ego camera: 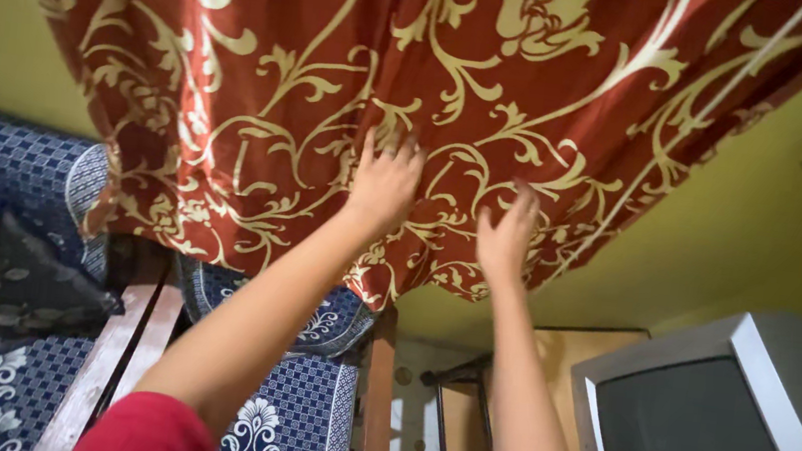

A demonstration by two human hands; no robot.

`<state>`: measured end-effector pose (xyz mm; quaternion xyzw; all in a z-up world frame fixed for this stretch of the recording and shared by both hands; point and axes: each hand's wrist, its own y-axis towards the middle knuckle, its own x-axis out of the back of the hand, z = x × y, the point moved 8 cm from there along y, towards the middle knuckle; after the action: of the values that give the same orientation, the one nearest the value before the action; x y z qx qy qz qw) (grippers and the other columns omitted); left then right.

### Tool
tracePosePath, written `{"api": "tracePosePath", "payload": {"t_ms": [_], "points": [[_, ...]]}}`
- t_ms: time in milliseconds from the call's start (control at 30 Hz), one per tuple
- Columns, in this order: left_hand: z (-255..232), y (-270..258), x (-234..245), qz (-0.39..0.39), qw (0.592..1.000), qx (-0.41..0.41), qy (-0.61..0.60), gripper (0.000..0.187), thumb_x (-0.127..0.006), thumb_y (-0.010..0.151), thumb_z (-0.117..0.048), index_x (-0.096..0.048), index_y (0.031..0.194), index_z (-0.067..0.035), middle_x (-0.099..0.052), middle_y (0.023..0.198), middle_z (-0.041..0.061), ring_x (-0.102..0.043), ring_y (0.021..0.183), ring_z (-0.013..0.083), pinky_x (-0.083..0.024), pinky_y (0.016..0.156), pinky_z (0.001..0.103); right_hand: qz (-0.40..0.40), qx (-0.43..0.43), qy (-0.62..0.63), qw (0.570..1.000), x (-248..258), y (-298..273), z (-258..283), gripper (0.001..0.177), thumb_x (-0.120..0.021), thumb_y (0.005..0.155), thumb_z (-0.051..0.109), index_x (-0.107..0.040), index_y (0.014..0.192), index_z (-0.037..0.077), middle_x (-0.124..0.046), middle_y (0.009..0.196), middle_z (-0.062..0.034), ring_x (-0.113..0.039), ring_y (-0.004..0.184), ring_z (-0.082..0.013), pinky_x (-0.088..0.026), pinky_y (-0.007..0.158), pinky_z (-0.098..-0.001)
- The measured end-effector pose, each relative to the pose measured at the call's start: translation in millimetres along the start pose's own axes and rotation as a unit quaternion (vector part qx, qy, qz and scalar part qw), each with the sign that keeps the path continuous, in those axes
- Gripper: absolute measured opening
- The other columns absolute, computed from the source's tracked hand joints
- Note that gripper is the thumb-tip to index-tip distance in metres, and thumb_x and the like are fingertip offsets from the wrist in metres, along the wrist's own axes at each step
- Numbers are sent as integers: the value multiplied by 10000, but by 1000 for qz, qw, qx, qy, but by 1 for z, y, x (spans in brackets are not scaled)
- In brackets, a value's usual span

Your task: The person opens a bedroom door, adjusts a patterned curtain, closes a window, and then closes and latches the main door. The person then returns to the bedroom.

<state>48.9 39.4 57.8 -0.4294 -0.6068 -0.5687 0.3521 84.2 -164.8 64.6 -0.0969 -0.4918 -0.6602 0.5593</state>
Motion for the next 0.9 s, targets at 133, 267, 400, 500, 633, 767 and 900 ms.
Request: {"api": "tracePosePath", "payload": {"t_ms": [133,267,400,500,633,767,900], "points": [[36,-34,44,-128,990,-35,51,733,-668,848,-173,-419,1529,-65,-418,1589,143,-305,1530,276,-167,1242,556,-4,111,18,994,-16,-17,83,649,-725,890,58,-427,1464,5,-378,1555,-250,-379,1439,-434,-329,1190,-528],[84,-103,92,-194,981,-18,5,717,-672,848,-199,-445,1514,-61,-445,1578,147,-322,1518,284,-206,1226,552,18,166,75,983,-24,-53,174,561,-689,931,87,-488,1453,42,-430,1541,-225,-415,1393,-437,-356,1172,-511],[146,-190,151,-196,977,52,67,708,-671,858,-163,-470,1532,-89,-467,1594,96,-359,1511,251,-238,1243,513,56,231,120,964,-39,-105,285,570,-669,943,116,-490,1482,69,-436,1555,-200,-412,1401,-421,-343,1186,-505],[193,-269,200,-222,971,90,6,714,-706,824,-220,-472,1478,-51,-471,1556,118,-361,1490,311,-244,1197,547,80,294,143,942,-52,-159,374,582,-668,949,148,-485,1497,85,-440,1567,-169,-401,1435,-401,-322,1200,-514],[245,-401,258,-233,956,177,32,658,-707,876,-212,-477,1475,-63,-501,1510,128,-381,1470,325,-247,1196,564,134,351,192,907,-68,-261,499,568,-675,961,189,-485,1486,80,-424,1578,-167,-373,1441,-403,-289,1170,-542],[289,-534,312,-254,930,266,27,615,-683,867,-148,-509,1455,-89,-533,1504,106,-389,1475,317,-244,1203,566,206,381,274,859,-72,-369,612,560,-651,960,190,-493,1489,97,-436,1583,-149,-419,1432,-380,-305,1175,-529],[321,-661,356,-276,894,351,29,599,-655,840,-93,-547,1429,-78,-538,1503,101,-389,1479,316,-238,1214,564,237,414,334,813,-64,-465,706,500,-650,982,148,-521,1460,74,-454,1559,-176,-422,1431,-395,-311,1165,-533]]}}
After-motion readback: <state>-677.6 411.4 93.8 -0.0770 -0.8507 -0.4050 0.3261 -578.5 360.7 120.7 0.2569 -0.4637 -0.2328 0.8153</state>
